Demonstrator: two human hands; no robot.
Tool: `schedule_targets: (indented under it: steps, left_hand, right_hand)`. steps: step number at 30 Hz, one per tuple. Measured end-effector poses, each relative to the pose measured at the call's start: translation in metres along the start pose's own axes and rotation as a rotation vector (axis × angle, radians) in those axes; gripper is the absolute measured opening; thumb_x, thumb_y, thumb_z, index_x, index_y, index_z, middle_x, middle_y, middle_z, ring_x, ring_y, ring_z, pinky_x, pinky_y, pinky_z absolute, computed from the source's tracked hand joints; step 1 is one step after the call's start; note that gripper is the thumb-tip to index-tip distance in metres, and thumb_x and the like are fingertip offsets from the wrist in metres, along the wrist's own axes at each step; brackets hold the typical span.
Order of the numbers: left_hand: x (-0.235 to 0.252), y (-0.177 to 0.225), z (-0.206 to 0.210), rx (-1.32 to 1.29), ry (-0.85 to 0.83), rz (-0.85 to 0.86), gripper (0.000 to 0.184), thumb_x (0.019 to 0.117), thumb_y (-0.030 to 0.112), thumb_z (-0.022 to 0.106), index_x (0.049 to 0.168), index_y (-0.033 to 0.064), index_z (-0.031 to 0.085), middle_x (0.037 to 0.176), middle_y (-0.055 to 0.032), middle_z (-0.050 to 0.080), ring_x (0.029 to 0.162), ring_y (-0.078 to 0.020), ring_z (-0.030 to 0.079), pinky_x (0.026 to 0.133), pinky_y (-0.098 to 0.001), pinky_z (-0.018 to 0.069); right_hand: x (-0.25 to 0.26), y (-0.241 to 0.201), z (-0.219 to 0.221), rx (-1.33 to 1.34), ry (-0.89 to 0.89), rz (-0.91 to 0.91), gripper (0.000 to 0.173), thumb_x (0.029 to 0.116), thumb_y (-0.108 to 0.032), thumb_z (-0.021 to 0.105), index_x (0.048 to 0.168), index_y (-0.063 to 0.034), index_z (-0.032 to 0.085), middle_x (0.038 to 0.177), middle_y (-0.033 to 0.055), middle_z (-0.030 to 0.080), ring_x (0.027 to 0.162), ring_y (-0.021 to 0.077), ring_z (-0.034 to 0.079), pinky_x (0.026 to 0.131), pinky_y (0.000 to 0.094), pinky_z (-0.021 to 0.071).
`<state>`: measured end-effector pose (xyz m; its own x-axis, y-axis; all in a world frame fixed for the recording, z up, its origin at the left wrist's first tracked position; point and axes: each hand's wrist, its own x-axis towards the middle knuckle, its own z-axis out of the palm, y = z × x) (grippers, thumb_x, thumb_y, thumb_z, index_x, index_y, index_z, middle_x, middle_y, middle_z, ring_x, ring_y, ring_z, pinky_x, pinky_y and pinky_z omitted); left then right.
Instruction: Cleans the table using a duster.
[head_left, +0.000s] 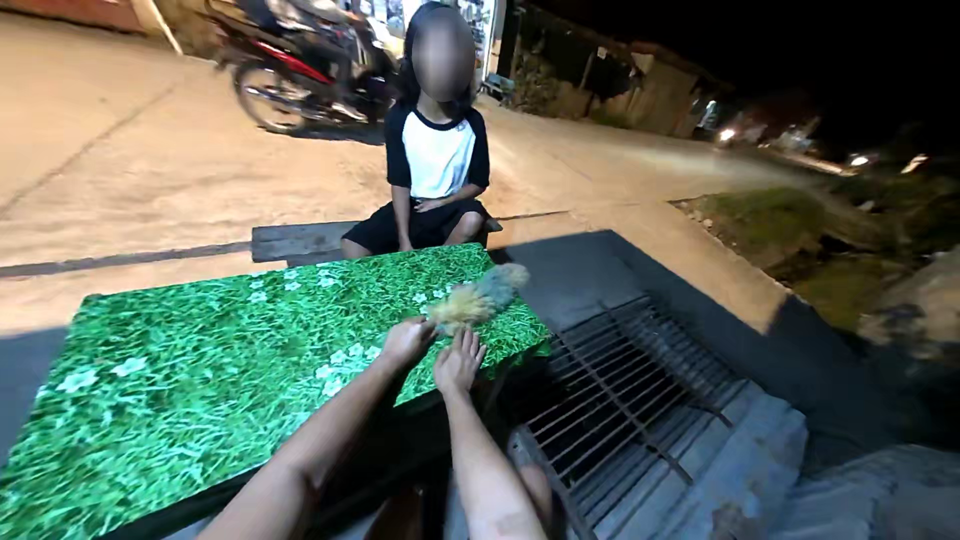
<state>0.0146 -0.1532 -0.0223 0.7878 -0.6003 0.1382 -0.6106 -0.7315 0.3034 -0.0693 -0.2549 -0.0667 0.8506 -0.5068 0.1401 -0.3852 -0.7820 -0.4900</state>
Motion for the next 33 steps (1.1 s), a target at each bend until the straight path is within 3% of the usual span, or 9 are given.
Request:
schedule_targets:
  steps: [7, 10, 14, 17, 21, 26, 28, 30, 33]
  left_hand:
    - [0.054, 0.015, -0.001, -0.038, 0.060, -0.368, 0.029, 0.1051, 0.026, 0.055, 0.125, 0.0107, 0.069, 0.138, -0.0194, 0.062, 0.123, -0.0432, 0.061, 0.098, -0.0633, 0.0511]
    - [0.065, 0.010, 0.002, -0.015, 0.038, -0.295, 0.030, 0.1046, 0.028, 0.057, 0.128, 0.0131, 0.069, 0.139, -0.0189, 0.061, 0.123, -0.0449, 0.060, 0.097, -0.0650, 0.0507]
    - [0.053, -0.002, 0.000, 0.042, -0.029, 0.005, 0.031, 0.1063, 0.031, 0.056, 0.127, 0.0147, 0.071, 0.128, -0.0158, 0.068, 0.112, -0.0399, 0.068, 0.092, -0.0628, 0.0540]
    - [0.011, -0.003, -0.001, 0.004, -0.097, 0.122, 0.035, 0.1075, 0.033, 0.053, 0.125, 0.0086, 0.070, 0.123, -0.0191, 0.068, 0.112, -0.0404, 0.067, 0.094, -0.0631, 0.0528]
    - [-0.075, -0.037, -0.018, 0.006, -0.027, 0.037, 0.033, 0.1070, 0.033, 0.054, 0.126, 0.0106, 0.070, 0.119, -0.0216, 0.069, 0.108, -0.0433, 0.068, 0.088, -0.0656, 0.0534]
    - [-0.212, -0.138, -0.063, 0.067, 0.165, -0.331, 0.031, 0.1067, 0.028, 0.056, 0.123, 0.0059, 0.071, 0.117, -0.0279, 0.068, 0.105, -0.0513, 0.067, 0.085, -0.0728, 0.0511]
    - [-0.271, -0.190, -0.074, 0.065, 0.241, -0.558, 0.040, 0.1092, 0.034, 0.049, 0.128, 0.0039, 0.068, 0.125, -0.0321, 0.064, 0.115, -0.0553, 0.062, 0.092, -0.0765, 0.0458]
    - [-0.322, -0.245, -0.070, 0.124, 0.380, -0.719, 0.048, 0.1080, 0.044, 0.044, 0.124, 0.0049, 0.068, 0.124, -0.0336, 0.064, 0.116, -0.0569, 0.061, 0.090, -0.0784, 0.0454]
    - [-0.344, -0.252, -0.082, 0.109, 0.475, -0.886, 0.051, 0.1093, 0.042, 0.042, 0.127, 0.0010, 0.066, 0.131, -0.0358, 0.060, 0.123, -0.0589, 0.056, 0.096, -0.0787, 0.0414]
  right_hand:
    - [0.003, 0.000, 0.000, 0.002, -0.008, 0.028, 0.052, 0.1056, -0.028, 0.040, 0.156, -0.0152, 0.047, 0.169, 0.0084, 0.030, 0.159, 0.0292, 0.018, 0.130, 0.0542, 0.0071]
    - [0.006, -0.003, -0.002, 0.000, -0.012, 0.045, 0.052, 0.1054, -0.028, 0.041, 0.155, -0.0158, 0.048, 0.169, 0.0071, 0.030, 0.159, 0.0284, 0.019, 0.129, 0.0533, 0.0068]
    - [0.006, -0.005, -0.002, 0.010, -0.011, 0.038, 0.052, 0.1050, -0.029, 0.041, 0.155, -0.0159, 0.048, 0.169, 0.0080, 0.031, 0.159, 0.0284, 0.019, 0.129, 0.0532, 0.0073]
    - [0.004, -0.004, -0.003, 0.018, -0.023, 0.031, 0.050, 0.1053, -0.030, 0.042, 0.151, -0.0140, 0.054, 0.167, 0.0097, 0.034, 0.159, 0.0285, 0.019, 0.129, 0.0535, 0.0068]
    - [0.002, -0.006, -0.008, 0.026, -0.022, 0.022, 0.046, 0.1056, -0.027, 0.042, 0.145, -0.0108, 0.060, 0.165, 0.0118, 0.038, 0.158, 0.0306, 0.021, 0.129, 0.0543, 0.0074]
    - [0.001, -0.004, -0.004, 0.024, -0.021, 0.014, 0.052, 0.1057, -0.029, 0.042, 0.155, -0.0149, 0.048, 0.169, 0.0096, 0.031, 0.159, 0.0302, 0.018, 0.129, 0.0549, 0.0059]
    - [0.000, -0.003, -0.004, 0.025, -0.023, 0.002, 0.051, 0.1066, -0.029, 0.041, 0.155, -0.0140, 0.048, 0.169, 0.0108, 0.030, 0.159, 0.0307, 0.018, 0.129, 0.0556, 0.0057]
    - [0.000, -0.002, -0.004, 0.026, -0.027, -0.008, 0.051, 0.1070, -0.029, 0.040, 0.155, -0.0134, 0.047, 0.169, 0.0116, 0.030, 0.159, 0.0313, 0.018, 0.129, 0.0556, 0.0057]
    - [-0.001, -0.003, -0.006, 0.019, -0.033, -0.021, 0.051, 0.1074, -0.029, 0.040, 0.155, -0.0125, 0.048, 0.169, 0.0124, 0.029, 0.159, 0.0317, 0.017, 0.129, 0.0552, 0.0054]
